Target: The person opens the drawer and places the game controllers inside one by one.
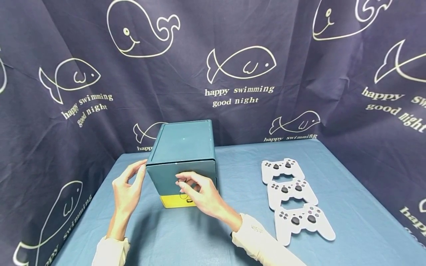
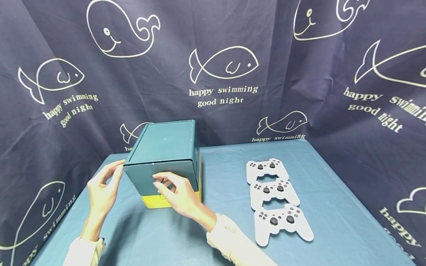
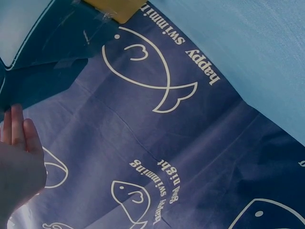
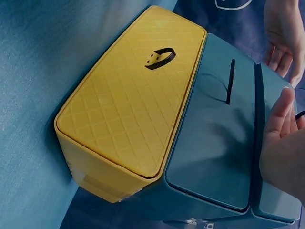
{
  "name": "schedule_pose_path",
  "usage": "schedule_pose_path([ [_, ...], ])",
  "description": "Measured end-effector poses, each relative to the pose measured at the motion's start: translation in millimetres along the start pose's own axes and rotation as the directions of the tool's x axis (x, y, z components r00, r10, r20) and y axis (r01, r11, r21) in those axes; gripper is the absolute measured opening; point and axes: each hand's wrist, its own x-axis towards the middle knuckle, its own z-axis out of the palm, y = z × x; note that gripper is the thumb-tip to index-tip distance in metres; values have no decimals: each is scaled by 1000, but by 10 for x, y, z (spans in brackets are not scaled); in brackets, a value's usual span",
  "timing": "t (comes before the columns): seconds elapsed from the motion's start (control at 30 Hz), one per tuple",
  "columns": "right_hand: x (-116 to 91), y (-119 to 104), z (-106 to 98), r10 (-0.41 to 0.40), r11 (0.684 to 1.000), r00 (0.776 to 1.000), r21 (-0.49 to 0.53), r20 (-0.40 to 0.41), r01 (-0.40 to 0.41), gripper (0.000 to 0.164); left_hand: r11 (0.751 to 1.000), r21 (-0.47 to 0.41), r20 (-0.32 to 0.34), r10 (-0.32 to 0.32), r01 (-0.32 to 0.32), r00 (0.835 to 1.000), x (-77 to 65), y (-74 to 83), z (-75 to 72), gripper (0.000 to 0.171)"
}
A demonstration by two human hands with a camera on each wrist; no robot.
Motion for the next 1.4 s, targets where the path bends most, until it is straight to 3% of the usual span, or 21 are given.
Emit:
schedule_pose_path([
  [1.4, -121, -37, 67, -70, 998, 997, 3, -24, 70, 23, 997, 43, 44, -58, 56, 997, -9, -6, -36, 24],
])
